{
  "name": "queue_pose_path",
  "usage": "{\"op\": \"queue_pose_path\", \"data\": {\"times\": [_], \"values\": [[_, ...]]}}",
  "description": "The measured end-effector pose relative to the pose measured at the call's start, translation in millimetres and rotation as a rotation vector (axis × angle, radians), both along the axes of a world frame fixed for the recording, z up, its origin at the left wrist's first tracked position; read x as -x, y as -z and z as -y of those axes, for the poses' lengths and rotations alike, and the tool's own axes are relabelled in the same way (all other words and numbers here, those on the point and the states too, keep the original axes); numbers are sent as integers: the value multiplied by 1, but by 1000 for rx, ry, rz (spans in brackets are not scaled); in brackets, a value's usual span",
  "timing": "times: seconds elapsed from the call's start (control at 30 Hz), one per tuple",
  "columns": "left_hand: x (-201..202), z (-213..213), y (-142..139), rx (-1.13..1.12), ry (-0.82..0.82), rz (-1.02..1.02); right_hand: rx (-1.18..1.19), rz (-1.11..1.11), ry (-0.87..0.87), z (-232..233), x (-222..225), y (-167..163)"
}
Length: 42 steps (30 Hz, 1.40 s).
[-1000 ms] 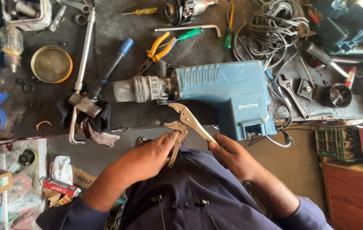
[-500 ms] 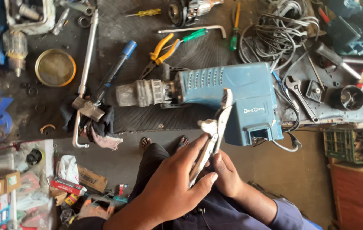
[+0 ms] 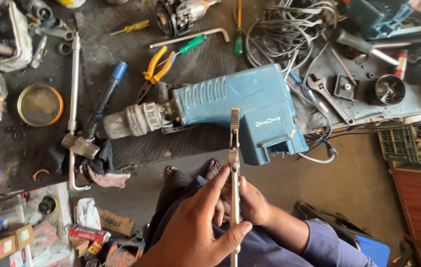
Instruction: The person uses a pair of pliers to tighten a component on the front of a blue electric drill. They repeatedly adjust the pliers and apply force to the drill's chuck area while the tool rests on a cluttered workbench.
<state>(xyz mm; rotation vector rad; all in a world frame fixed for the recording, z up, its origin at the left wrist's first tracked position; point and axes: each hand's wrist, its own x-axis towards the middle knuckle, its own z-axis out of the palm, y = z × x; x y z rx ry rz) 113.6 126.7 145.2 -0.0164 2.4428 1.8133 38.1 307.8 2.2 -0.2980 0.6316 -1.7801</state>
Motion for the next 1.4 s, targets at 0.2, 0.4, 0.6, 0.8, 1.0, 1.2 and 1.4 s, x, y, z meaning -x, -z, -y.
{"op": "queue_pose_path", "data": {"times": [0.2,0.4,0.6,0.8,1.0,1.2,1.4], "values": [[9,-7,-1,90,55,277,-58,28,48,-9,5,11],[3,-26,51,-38,-185,209,-185,-83,127,-19,16,-11],[54,-8,183,-308,-255,13,-546,-766,187,-27,38,-73],[83,42,264,27,-261,65,-751,-868,189,-36,56,-110],[75,53,256,151,-189,-30,-710,-634,200,-32,47,-90],[31,62,216,312,-109,-303,-697,-517,208,-10,29,-77],[17,100,145,577,-29,-236,-762,-552,167,29,6,-96]]}}
